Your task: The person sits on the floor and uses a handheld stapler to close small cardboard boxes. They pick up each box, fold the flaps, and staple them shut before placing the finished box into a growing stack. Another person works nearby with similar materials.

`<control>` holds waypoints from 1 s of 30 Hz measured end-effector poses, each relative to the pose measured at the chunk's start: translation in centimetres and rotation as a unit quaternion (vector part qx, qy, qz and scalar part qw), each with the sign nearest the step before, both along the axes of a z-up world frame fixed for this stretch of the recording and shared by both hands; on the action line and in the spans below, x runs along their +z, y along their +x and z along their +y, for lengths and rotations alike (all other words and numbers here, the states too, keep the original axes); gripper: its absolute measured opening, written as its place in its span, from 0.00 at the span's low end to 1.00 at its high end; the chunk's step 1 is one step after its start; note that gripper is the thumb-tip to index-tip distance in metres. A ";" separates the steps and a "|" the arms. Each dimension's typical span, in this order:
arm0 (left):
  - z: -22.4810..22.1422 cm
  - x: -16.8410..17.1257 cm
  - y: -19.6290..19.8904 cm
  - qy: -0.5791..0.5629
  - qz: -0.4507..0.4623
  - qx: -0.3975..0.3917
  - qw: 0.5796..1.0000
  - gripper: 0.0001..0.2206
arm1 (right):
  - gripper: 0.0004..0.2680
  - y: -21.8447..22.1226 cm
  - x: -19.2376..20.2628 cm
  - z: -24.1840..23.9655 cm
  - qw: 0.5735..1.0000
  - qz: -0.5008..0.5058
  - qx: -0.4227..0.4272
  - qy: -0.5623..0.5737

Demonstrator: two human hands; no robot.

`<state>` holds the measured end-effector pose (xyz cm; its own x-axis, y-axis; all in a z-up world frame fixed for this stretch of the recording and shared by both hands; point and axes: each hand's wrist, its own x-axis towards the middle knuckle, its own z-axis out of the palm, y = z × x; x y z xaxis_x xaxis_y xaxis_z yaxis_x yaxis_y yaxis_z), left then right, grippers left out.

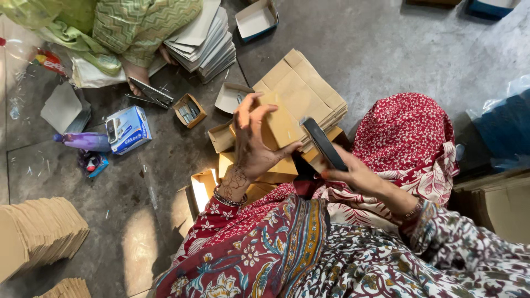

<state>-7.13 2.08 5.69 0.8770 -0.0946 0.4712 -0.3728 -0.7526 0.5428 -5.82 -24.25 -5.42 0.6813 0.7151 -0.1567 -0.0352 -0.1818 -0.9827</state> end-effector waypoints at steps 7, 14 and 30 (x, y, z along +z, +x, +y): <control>-0.2 1.2 -1.3 -0.371 0.010 -0.095 0.924 0.48 | 0.29 9.8 -5.0 5.7 0.901 -0.283 -0.085 -0.318; 0.2 0.4 -1.5 -0.426 0.093 -0.177 0.882 0.52 | 0.16 10.4 -7.5 4.1 0.884 0.263 -0.154 0.355; 0.1 3.1 -0.4 0.038 0.099 -0.121 0.987 0.48 | 0.11 7.8 4.4 -4.6 0.944 0.092 -0.258 0.182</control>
